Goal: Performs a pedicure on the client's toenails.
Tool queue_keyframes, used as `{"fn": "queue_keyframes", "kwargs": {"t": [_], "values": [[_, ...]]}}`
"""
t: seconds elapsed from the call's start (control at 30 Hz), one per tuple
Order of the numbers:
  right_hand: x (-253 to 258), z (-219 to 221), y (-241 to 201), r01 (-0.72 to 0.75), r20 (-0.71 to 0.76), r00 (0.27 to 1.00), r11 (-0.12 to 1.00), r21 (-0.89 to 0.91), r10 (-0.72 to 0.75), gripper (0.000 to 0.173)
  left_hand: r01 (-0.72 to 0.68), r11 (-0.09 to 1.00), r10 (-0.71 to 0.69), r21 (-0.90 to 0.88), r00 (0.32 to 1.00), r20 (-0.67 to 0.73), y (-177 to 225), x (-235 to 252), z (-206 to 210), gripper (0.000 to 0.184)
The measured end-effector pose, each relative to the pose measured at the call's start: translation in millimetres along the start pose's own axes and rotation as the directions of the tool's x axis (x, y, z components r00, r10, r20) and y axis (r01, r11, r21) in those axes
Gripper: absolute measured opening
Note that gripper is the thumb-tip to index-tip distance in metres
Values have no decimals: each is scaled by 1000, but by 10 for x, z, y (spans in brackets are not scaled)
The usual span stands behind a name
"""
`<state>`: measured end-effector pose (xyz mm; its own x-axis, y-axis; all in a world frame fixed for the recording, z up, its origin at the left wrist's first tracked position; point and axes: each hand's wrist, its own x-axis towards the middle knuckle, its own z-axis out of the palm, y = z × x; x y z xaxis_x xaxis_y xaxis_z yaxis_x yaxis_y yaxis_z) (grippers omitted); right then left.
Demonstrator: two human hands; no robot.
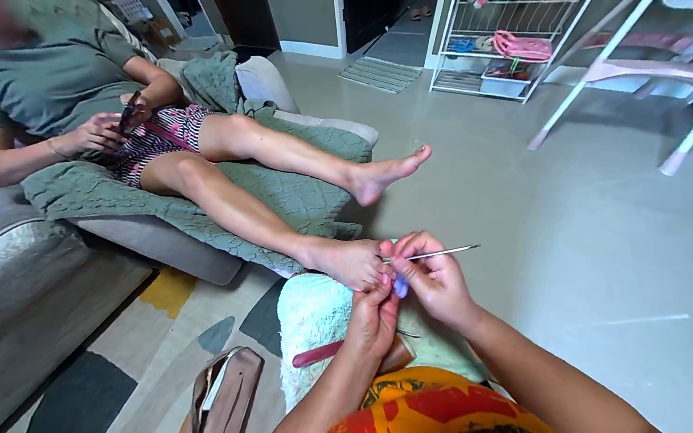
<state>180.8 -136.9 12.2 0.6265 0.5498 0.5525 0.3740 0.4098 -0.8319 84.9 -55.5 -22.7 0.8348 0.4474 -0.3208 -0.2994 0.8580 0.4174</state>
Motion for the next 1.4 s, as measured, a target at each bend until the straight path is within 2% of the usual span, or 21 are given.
{"fn": "queue_keyframes", "kwargs": {"t": [0.07,0.13,0.2,0.27,0.33,0.4,0.47,0.53,0.63,0.83,0.93,1.03,1.1,1.17,1.23,1.27,1.3,1.33,1.4], "values": [[103,-162,-19,-5,-21,1000,998,-63,4,3,41,997,-40,-58,999,25,32,-1,-11,10],[201,-266,-57,26,31,999,998,-50,-25,4,81,991,-69,-108,992,111,41,11,-75,5],[285,-274,-101,36,128,991,999,4,-36,6,114,987,-79,-116,959,273,13,52,-192,26],[344,-242,-98,21,203,979,1000,24,-25,5,117,993,-100,-19,913,395,-24,73,-251,43],[381,-223,-55,21,243,970,1000,-13,-18,5,117,987,-150,107,910,387,-59,58,-214,44],[388,-231,-15,30,250,968,998,-63,-14,7,130,978,-174,163,941,292,-91,62,-126,35],[381,-255,-6,48,245,969,994,-103,-22,9,135,986,-151,94,968,201,-124,129,-63,21],[365,-290,-6,70,239,970,986,-148,-33,9,138,990,-129,-39,975,180,-142,235,-47,18],[318,-358,36,37,200,980,988,-149,-7,8,188,962,-138,-196,959,247,-145,345,-84,18],[159,-409,169,-6,141,990,997,-71,16,8,294,888,-98,-354,872,479,-161,438,-173,28],[125,-443,177,-43,105,994,999,-4,43,7,258,900,-88,-350,896,436,-168,427,-143,20],[95,-590,174,-97,54,994,992,86,92,7,248,906,-94,-344,909,407,-132,399,-134,20],[30,-752,230,-191,63,981,973,127,184,9,265,896,-108,-357,908,404,-109,377,-136,21],[-86,-894,317,-387,112,919,920,60,379,11,281,888,-119,-363,905,408,-101,360,-144,22],[-198,-970,448,-592,162,780,797,-124,605,13,288,886,-124,-364,903,411,-90,345,-146,23],[-229,-983,521,-653,161,709,725,-217,687,14,292,886,-127,-361,900,417,-85,340,-151,24],[-238,-989,569,-678,139,669,676,-290,730,15,299,887,-130,-353,894,429,-84,339,-163,25],[-213,-993,583,-659,103,674,658,-364,732,16,304,888,-136,-345,890,436,-85,342,-177,25],[-95,-965,533,-527,19,788,690,-496,616,15,303,892,-145,-336,895,422,-88,341,-206,27]]}}
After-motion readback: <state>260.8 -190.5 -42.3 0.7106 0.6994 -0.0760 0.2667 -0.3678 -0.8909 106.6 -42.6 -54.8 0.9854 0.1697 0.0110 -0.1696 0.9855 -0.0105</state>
